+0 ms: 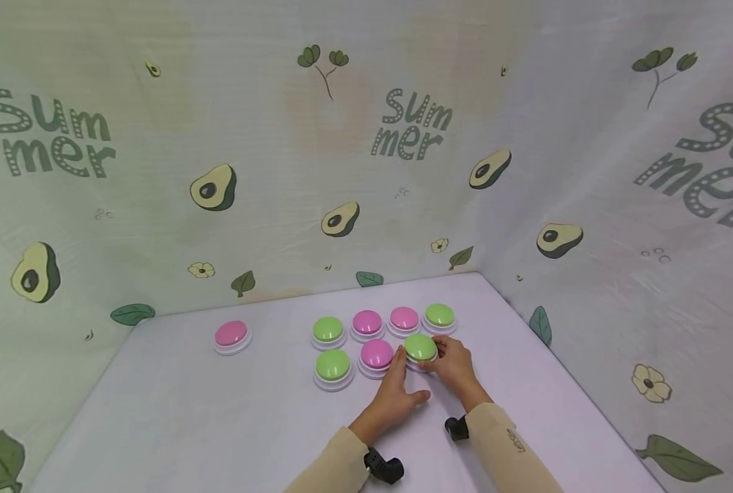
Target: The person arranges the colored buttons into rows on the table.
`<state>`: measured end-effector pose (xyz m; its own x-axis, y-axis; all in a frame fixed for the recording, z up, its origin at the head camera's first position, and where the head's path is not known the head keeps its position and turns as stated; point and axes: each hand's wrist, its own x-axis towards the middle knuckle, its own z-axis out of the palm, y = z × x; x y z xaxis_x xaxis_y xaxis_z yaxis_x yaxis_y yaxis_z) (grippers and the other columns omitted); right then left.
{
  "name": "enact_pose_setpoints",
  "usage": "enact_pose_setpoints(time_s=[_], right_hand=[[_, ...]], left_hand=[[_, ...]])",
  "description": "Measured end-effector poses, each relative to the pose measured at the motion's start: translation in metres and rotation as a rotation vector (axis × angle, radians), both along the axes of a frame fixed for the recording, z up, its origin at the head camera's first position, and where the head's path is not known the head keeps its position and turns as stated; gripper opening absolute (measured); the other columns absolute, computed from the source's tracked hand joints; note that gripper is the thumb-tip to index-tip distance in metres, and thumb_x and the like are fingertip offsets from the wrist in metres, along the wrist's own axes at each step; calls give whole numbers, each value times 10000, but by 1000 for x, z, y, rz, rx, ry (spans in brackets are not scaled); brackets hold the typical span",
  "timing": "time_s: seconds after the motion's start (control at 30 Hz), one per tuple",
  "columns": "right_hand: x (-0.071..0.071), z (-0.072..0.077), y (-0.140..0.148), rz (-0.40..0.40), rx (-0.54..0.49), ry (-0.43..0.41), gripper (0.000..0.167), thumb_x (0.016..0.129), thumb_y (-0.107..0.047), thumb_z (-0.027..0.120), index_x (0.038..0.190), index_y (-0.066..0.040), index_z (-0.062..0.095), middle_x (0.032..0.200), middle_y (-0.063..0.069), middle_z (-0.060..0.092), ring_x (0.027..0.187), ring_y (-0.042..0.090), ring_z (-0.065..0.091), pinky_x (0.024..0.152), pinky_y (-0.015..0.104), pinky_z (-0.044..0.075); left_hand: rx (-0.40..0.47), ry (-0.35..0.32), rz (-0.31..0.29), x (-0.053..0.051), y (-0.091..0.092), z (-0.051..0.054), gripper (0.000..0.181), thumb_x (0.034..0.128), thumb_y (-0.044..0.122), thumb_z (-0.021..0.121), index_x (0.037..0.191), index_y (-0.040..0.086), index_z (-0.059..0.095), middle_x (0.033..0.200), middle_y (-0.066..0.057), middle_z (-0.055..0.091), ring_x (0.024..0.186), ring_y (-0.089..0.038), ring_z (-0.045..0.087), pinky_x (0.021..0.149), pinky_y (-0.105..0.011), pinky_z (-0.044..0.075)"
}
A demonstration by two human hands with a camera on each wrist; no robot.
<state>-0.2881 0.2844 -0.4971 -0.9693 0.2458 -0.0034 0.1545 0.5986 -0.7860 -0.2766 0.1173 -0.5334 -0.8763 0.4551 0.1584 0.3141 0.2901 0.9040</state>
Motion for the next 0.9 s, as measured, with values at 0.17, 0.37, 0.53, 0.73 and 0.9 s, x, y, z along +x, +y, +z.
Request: enact_pose_setpoints(time_s=[0.17, 0.37, 0.53, 0.73, 0.9], right_hand=[[-1, 0, -3, 4, 73, 41, 685, 812, -97, 900, 1362, 147, 574, 1380, 330, 594, 1313, 500, 565, 1127, 608, 450], [5, -1, -8, -34, 189, 87, 674, 797, -203, 919, 1302, 138, 628, 1320, 322, 649, 1262, 515, 592, 1093, 630, 472], [9, 9, -18, -105, 242, 134, 750, 809, -276, 906, 1318, 169, 584, 1314, 386, 615, 1235, 559, 583, 1035, 646, 503], [3, 29, -36, -132, 215, 186, 742, 862, -250, 874, 1384, 154, 537, 1366, 376, 588, 1274, 533, 570, 1059, 624, 502], [-9, 44, -67, -76, 148, 176, 729, 883, -236, 858, 1422, 122, 524, 1411, 342, 582, 1311, 501, 560, 1092, 596, 497]], left_hand=[[34, -6, 16, 1, -5, 0, 954, 885, 191, 803, 1620, -75, 255, 1705, -243, 221, 1563, -409, 244, 1272, -559, 236], [154, -84, -15, 7, -7, 4, 921, 889, 114, 800, 1584, -142, 254, 1662, -328, 247, 1532, -455, 289, 1241, -498, 314], [219, -175, -53, 12, -16, 10, 855, 899, 67, 786, 1552, -175, 289, 1627, -349, 306, 1497, -478, 350, 1223, -477, 348], [240, -194, -94, 7, -45, 30, 680, 958, 85, 755, 1518, -126, 433, 1563, -275, 474, 1450, -402, 467, 1171, -413, 442], [300, -159, -70, -17, -90, 48, 500, 994, 48, 702, 1448, -94, 550, 1463, -257, 586, 1374, -390, 562, 1102, -379, 521]])
